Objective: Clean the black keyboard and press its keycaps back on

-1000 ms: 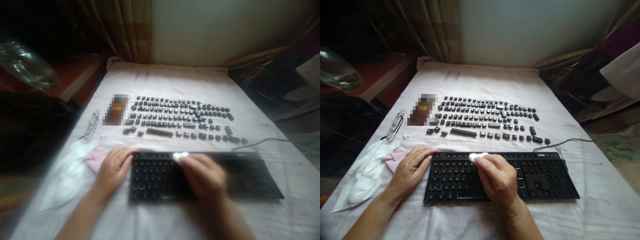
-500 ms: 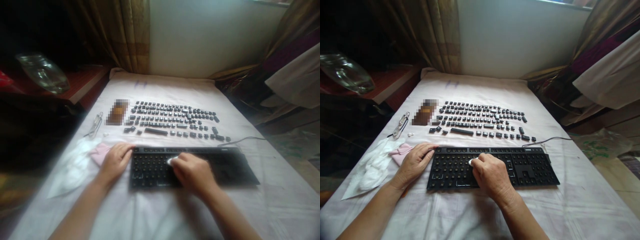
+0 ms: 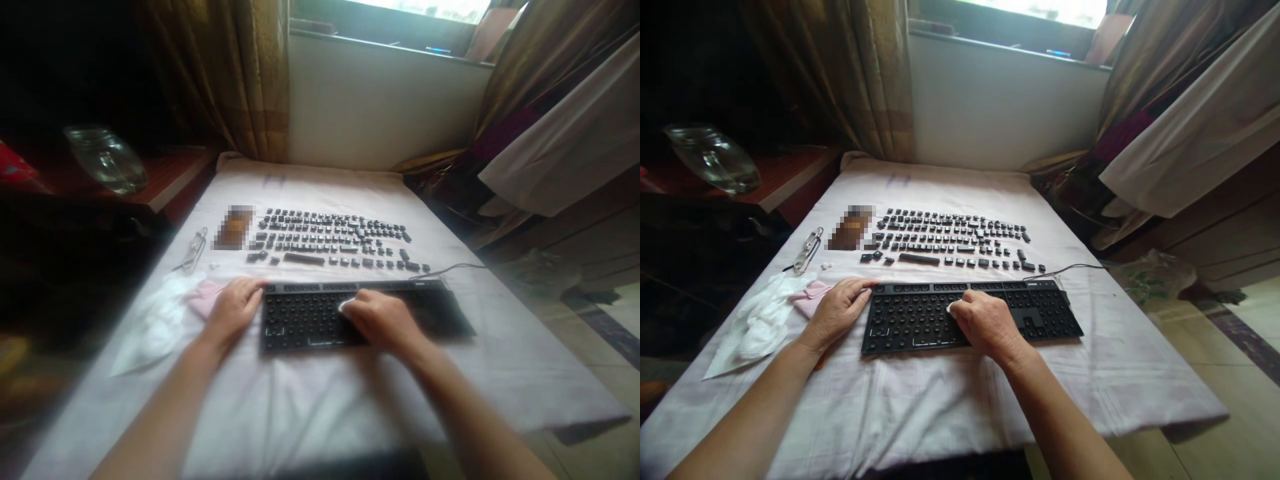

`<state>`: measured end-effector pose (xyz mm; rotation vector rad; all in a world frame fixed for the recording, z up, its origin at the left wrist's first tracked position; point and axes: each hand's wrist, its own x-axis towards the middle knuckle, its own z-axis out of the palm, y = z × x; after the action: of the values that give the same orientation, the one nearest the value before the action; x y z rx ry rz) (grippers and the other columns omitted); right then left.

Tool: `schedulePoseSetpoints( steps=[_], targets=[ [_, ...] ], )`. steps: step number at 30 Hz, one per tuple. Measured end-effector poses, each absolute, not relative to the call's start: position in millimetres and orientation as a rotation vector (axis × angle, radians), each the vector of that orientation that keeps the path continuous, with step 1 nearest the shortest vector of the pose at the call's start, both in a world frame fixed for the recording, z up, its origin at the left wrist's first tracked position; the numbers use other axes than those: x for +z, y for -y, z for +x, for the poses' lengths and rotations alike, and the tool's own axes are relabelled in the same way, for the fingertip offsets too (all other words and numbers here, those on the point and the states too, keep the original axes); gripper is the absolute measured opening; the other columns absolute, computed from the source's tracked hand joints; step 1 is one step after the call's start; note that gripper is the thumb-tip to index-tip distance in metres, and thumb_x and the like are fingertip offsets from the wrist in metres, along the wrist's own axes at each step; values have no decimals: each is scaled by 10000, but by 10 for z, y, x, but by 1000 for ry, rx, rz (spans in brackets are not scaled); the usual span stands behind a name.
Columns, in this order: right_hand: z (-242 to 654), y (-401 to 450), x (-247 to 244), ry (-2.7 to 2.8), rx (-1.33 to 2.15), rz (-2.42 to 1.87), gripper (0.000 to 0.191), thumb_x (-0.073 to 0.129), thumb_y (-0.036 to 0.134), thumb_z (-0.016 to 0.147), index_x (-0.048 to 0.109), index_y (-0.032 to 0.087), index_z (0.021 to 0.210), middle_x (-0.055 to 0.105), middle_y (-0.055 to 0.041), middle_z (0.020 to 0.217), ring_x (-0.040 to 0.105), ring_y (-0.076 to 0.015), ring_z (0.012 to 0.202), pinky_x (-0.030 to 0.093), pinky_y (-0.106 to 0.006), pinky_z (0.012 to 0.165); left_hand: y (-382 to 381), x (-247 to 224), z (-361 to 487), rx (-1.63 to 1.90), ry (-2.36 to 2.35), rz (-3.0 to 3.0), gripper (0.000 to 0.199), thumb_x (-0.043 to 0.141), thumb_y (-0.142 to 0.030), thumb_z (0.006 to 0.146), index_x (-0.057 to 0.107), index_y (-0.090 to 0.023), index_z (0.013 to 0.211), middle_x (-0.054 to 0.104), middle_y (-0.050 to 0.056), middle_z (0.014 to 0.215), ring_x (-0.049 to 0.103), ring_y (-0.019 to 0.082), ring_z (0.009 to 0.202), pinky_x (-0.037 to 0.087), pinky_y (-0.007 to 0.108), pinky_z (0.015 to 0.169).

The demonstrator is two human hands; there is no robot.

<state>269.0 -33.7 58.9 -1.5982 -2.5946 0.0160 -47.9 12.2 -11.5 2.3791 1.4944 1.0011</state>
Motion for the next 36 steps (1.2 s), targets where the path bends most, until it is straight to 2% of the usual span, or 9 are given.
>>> schedulePoseSetpoints(
  steps=[3, 6, 11, 19, 23, 26, 28, 30, 36],
  targets=[
    [2917, 392, 578, 2269, 157, -1577, 247, 521, 286, 920, 763, 248, 948, 740, -55, 870, 673, -173, 729, 451, -256, 627, -130, -93, -478, 1071, -1493, 2444, 287, 462, -270, 937, 707, -192, 1067, 760, 57, 970, 696, 212, 909, 574, 361, 844],
    [2939, 424, 564, 1933, 403, -1487, 273, 505, 325, 895, 745, 210, 954, 765, -68, 894, 707, -196, 777, 514, -280, 695, -102, -26, -442, 1178, -1538, 2514, 279, 468, -229, 939, 692, -171, 1095, 756, 86, 1025, 687, 234, 966, 556, 402, 900],
    [2837, 405, 529, 1693, 742, -1451, 290, 541, 430, 843, 710, 195, 855, 736, -45, 761, 666, -194, 677, 499, -273, 609, 80, 68, -343, 1270, -1534, 2664, 245, 518, -194, 935, 685, -184, 1114, 751, 77, 1061, 674, 224, 1028, 516, 400, 980],
    [2958, 424, 378, 1564, 814, -1428, 334, 499, 479, 834, 661, 192, 891, 706, -43, 757, 632, -193, 652, 482, -285, 593, 183, 126, -616, 1282, -1557, 2796, 223, 519, -182, 929, 718, -195, 1027, 752, 88, 973, 675, 245, 946, 525, 411, 892],
    [2932, 449, 405, 1560, 777, -1410, 267, 522, 461, 824, 611, 209, 816, 671, -27, 745, 611, -190, 670, 473, -291, 622, 158, 192, -536, 1336, -1543, 2772, 198, 535, -204, 930, 718, -192, 1004, 748, 93, 945, 673, 257, 940, 507, 443, 929],
    [2826, 458, 466, 1602, 781, -1368, 238, 515, 436, 840, 588, 216, 786, 646, -10, 718, 594, -178, 661, 464, -285, 633, 220, 260, -230, 1355, -1489, 2704, 210, 537, -230, 946, 687, -191, 1087, 744, 86, 996, 673, 243, 980, 516, 415, 934],
    [2726, 453, 514, 1668, 808, -1307, 226, 496, 410, 868, 591, 214, 808, 642, -3, 721, 587, -166, 664, 454, -272, 631, 276, 334, 25, 1285, -1379, 2653, 254, 556, -306, 951, 657, -216, 1166, 739, 63, 1075, 676, 211, 1016, 540, 352, 917],
    [2628, 427, 564, 1749, 837, -1230, 208, 477, 377, 895, 592, 212, 840, 639, 3, 727, 578, -154, 669, 445, -258, 628, 310, 429, 250, 1146, -1182, 2383, 324, 612, -369, 918, 650, -227, 1206, 726, 68, 1149, 666, 219, 1068, 531, 354, 949],
    [2505, 257, 685, 1913, 893, -1119, 136, 522, 308, 889, 607, 203, 871, 671, 0, 764, 597, -139, 691, 458, -244, 650, 246, 607, 492, 950, -1069, 1751, 261, 653, -434, 855, 703, -180, 891, 720, 30, 841, 656, 168, 785, 538, 271, 760]
  ],
)
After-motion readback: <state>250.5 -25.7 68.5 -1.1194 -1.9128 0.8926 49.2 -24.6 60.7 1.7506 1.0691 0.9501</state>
